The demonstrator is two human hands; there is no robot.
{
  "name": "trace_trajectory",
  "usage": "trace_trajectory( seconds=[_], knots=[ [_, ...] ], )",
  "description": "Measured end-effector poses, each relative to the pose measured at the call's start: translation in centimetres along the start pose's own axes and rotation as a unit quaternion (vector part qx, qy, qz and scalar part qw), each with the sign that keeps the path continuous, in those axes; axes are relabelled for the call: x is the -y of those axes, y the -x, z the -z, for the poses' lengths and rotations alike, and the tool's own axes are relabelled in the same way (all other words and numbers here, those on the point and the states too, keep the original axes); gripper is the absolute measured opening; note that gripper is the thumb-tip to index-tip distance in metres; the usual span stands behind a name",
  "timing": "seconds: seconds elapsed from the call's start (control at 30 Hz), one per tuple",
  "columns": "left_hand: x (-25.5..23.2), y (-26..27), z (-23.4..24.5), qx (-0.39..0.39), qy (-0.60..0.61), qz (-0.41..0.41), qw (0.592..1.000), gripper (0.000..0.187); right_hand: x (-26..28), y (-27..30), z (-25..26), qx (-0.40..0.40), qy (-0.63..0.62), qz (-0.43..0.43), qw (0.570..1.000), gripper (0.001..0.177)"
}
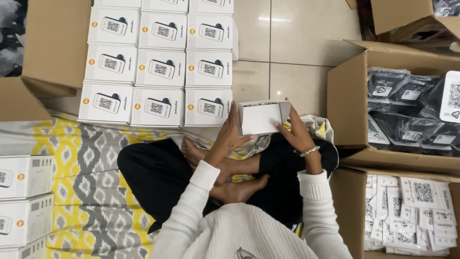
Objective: The person packs electronic devices and user manuals into small retail boxes and organizes them into stacks.
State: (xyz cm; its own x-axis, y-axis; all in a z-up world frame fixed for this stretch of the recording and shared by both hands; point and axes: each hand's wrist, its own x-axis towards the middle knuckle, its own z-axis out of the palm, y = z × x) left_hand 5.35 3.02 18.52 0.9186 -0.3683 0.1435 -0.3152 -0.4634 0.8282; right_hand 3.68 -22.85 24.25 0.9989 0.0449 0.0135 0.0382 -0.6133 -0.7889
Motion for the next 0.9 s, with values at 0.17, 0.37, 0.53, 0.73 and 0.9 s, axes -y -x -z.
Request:
trace_trajectory(
  seconds=[0.17,0.37,0.53,0.73,0.9],
  knots=[
    [1.1,-0.9,1.8,0.040,0.002,-0.054,0.998,0.124,-1.5,-1.2,0.9,0.090,-0.096,0.091,0.987,0.100],
    [3.3,1.7,-1.3,0.000,-0.129,-0.154,0.980,0.060,-7.7,-0.3,-2.3,0.086,-0.142,0.063,0.984,0.040],
    [3.3,3.3,-4.2,-0.089,-0.181,-0.184,0.962,0.038,-7.4,0.3,-3.9,0.021,-0.190,0.027,0.981,0.017],
    [1.2,5.2,-3.9,-0.069,-0.077,-0.104,0.989,0.030,-6.3,0.8,-2.2,0.050,-0.203,0.018,0.978,0.042],
    [-0.6,8.4,-4.7,-0.118,0.198,-0.019,0.973,0.044,-7.1,3.5,-0.7,0.100,-0.302,-0.004,0.948,0.080]
  ],
)
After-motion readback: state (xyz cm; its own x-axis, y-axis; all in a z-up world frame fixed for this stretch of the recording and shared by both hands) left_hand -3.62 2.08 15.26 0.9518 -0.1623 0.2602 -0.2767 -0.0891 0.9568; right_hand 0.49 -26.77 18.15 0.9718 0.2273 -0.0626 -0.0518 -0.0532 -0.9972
